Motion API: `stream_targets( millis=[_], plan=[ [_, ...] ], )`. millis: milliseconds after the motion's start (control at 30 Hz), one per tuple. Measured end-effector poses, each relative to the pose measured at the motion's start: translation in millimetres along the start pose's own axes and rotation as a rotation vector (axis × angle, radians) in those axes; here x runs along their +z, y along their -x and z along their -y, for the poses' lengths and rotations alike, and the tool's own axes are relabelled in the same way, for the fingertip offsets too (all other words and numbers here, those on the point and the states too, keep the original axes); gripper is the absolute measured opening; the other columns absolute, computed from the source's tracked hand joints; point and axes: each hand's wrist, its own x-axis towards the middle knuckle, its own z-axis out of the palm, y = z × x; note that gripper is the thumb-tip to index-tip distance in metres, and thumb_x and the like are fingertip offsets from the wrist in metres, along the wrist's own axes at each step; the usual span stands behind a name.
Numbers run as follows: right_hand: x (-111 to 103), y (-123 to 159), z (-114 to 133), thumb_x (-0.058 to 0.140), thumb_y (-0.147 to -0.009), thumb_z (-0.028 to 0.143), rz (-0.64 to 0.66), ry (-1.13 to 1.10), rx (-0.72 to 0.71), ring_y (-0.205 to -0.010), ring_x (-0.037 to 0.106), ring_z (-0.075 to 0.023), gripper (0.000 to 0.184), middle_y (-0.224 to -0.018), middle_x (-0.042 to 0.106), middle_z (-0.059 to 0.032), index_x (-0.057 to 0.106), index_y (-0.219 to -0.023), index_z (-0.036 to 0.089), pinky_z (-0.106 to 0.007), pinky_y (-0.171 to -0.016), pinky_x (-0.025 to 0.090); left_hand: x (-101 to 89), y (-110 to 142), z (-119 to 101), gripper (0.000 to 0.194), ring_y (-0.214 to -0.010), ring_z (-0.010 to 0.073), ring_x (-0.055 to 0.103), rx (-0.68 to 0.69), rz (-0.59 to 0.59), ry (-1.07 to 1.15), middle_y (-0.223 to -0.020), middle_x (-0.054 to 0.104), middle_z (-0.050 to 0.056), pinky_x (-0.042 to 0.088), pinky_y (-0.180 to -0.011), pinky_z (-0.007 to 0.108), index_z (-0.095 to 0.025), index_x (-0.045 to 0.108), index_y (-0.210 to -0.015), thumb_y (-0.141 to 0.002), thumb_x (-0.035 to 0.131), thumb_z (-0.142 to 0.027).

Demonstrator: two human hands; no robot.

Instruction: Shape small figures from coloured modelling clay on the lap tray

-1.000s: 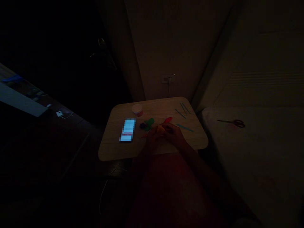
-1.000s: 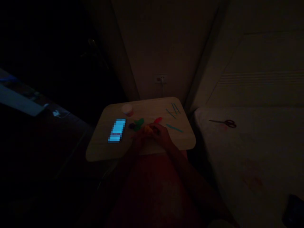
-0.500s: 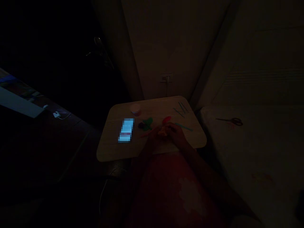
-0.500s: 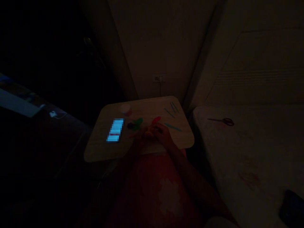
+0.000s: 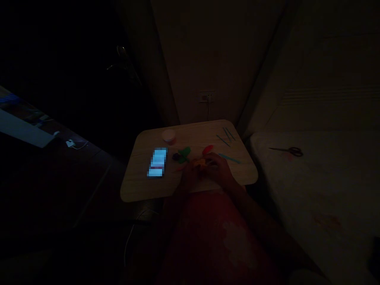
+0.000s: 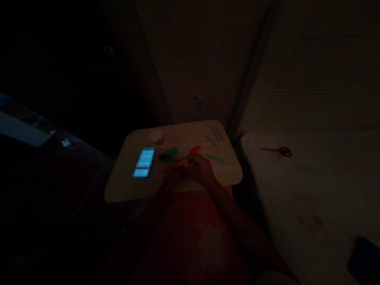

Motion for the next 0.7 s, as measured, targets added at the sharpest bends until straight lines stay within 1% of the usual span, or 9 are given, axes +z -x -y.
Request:
stream_targets(
  millis=[100, 167, 233, 300, 367, 467, 533, 633, 700],
  plan=[
    [-1.3, -0.4, 1.8, 0.069, -0.084, 0.03, -0.057, 0.021, 0.0, -0.096, 0.067, -0.022, 0.021, -0.11, 0.071, -0.0073, 0.072, -0.104, 0.025, -0.034, -0.078, 0.054, -1.0, -1.4, -0.5, 0.028, -0.104, 0.029, 0.07, -0.023, 0.093, 0.079, -0.106, 0.078, 0.009, 0.057, -0.093, 0.042, -0.019, 0.077, -0.103, -0.078, 0.077, -0.031],
    [-2.5, -0.3, 1.0, 0.068, -0.084, 0.031, -0.106, 0.019, 0.037, -0.099, 0.067, -0.0229, 0.022, -0.111, 0.071, -0.0074, 0.072, -0.105, 0.025, -0.034, -0.079, 0.055, -2.6, -1.9, -2.4, 0.031, -0.114, 0.0304, 0.067, -0.011, 0.121, 0.089, -0.112, 0.077, 0.009, 0.054, -0.1, 0.042, -0.02, 0.077, -0.106, -0.076, 0.079, -0.028],
    [-3.5, 0.0, -0.6, 0.068, -0.083, 0.031, -0.132, -0.012, 0.065, -0.101, 0.067, -0.0236, 0.021, -0.111, 0.072, -0.0074, 0.072, -0.103, 0.025, -0.035, -0.08, 0.055, -3.1, -2.0, -5.5, 0.03, -0.119, 0.0314, 0.065, 0.0, 0.122, 0.052, -0.114, 0.076, 0.01, 0.052, -0.103, 0.041, -0.02, 0.078, -0.105, -0.076, 0.081, -0.027],
    [-4.3, 0.7, -2.8, 0.068, -0.083, 0.031, -0.143, -0.073, 0.061, -0.105, 0.067, -0.0245, 0.02, -0.11, 0.072, -0.0073, 0.073, -0.101, 0.026, -0.036, -0.083, 0.055, -1.6, -1.8, -9.0, 0.029, -0.116, 0.0311, 0.066, 0.001, 0.147, 0.02, -0.115, 0.076, 0.011, 0.053, -0.102, 0.041, -0.019, 0.078, -0.107, -0.081, 0.078, -0.032],
    [-5.1, 2.6, -5.5, 0.069, -0.081, 0.031, -0.144, -0.137, 0.05, -0.109, 0.067, -0.0251, 0.019, -0.112, 0.072, -0.0069, 0.073, -0.098, 0.026, -0.038, -0.089, 0.055, 1.5, -1.0, -12.0, 0.033, -0.113, 0.0296, 0.067, 0.02, 0.168, 0.008, -0.119, 0.075, 0.01, 0.054, -0.099, 0.04, -0.019, 0.077, -0.111, -0.082, 0.077, -0.036],
    [-7.5, 7.8, -9.7, 0.068, -0.082, 0.033, -0.117, -0.231, 0.098, -0.107, 0.069, -0.0254, 0.018, -0.11, 0.074, -0.0066, 0.073, -0.098, 0.026, -0.041, -0.095, 0.054, 6.0, 1.1, -14.1, 0.037, -0.103, 0.026, 0.069, 0.036, 0.134, 0.0, -0.116, 0.075, 0.009, 0.057, -0.088, 0.036, -0.019, 0.076, -0.111, -0.079, 0.08, -0.037],
    [-9.7, 11.9, -11.6, 0.067, -0.085, 0.037, -0.09, -0.278, 0.146, -0.103, 0.07, -0.0255, 0.019, -0.108, 0.075, -0.0066, 0.072, -0.1, 0.026, -0.042, -0.095, 0.055, 7.2, 2.5, -13.5, 0.034, -0.095, 0.0236, 0.07, 0.038, 0.106, -0.015, -0.111, 0.076, 0.009, 0.057, -0.083, 0.034, -0.019, 0.076, -0.107, -0.079, 0.079, -0.036],
    [-12.4, 16.0, -12.6, 0.067, -0.088, 0.041, -0.091, -0.268, 0.151, -0.104, 0.07, -0.0254, 0.024, -0.11, 0.075, -0.0066, 0.071, -0.106, 0.026, -0.041, -0.095, 0.055, 6.5, 3.7, -11.2, 0.029, -0.092, 0.0222, 0.068, 0.065, 0.085, -0.075, -0.108, 0.075, 0.008, 0.056, -0.081, 0.031, -0.019, 0.075, -0.103, -0.078, 0.079, -0.033],
    [-12.7, 16.4, -13.2, 0.068, -0.088, 0.043, -0.087, -0.24, 0.133, -0.106, 0.069, -0.0253, 0.028, -0.112, 0.074, -0.0071, 0.07, -0.109, 0.026, -0.041, -0.096, 0.054, 5.8, 4.3, -10.6, 0.026, -0.093, 0.0221, 0.067, 0.096, 0.078, -0.127, -0.106, 0.075, 0.007, 0.055, -0.083, 0.031, -0.02, 0.075, -0.103, -0.079, 0.078, -0.032]
  ],
)
